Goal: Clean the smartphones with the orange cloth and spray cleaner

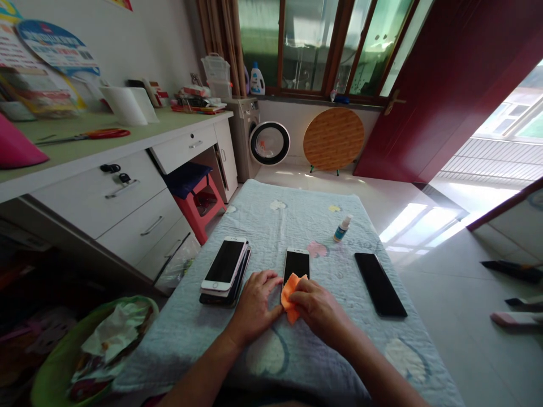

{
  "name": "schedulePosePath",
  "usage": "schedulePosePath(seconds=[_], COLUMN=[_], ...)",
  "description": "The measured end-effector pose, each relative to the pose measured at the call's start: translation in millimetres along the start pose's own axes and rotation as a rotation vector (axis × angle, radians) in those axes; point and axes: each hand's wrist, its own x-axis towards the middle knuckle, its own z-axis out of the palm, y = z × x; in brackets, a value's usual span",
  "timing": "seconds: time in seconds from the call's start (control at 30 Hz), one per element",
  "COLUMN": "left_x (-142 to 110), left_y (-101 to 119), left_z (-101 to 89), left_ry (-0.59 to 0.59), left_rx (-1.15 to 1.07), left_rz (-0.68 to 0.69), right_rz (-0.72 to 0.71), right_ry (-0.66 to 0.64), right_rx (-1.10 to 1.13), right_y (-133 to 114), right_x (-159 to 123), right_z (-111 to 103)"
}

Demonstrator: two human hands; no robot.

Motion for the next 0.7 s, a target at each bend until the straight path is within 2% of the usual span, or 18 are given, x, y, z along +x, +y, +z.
schedulePosePath(seconds=[0.13, 0.23, 0.3, 0.33, 0.43, 0.5, 0.57, 0.7], left_x=[0.5, 0.0, -0.4, -0.5, -0.5, -0.3, -0.1, -0.4], left_y=[0.0, -1.0, -1.6, -1.7, -1.7, -1.4, -1.3, -1.1], left_z=[0.5, 1.8, 2.3, 2.3, 1.2, 0.2, -0.3, 0.0], left_ry=[0.020, 0.035, 0.041, 0.036, 0.010, -0.009, -0.015, -0.005], left_rx=[-0.001, 0.012, 0.017, 0.016, 0.007, 0.002, -0.004, -0.015], left_rz=[0.009, 0.005, 0.005, 0.007, 0.000, -0.015, -0.025, -0.025], right_rz=[0.001, 0.121, 0.193, 0.220, 0.259, 0.265, 0.258, 0.165], right_ry=[-0.116, -0.209, -0.185, -0.117, 0.137, 0.241, 0.264, 0.180], right_rx=[0.233, 0.552, 0.634, 0.571, 0.168, -0.054, -0.178, -0.242], right_y=[-3.6, 6.4, 16.8, 21.7, 29.9, 29.1, 25.3, 19.6], right_x=[-4.7, 1.3, 10.2, 15.3, 29.0, 33.6, 33.6, 23.7], right_z=[-20.7, -31.2, -30.9, -28.9, -19.1, -12.3, -7.2, -4.0])
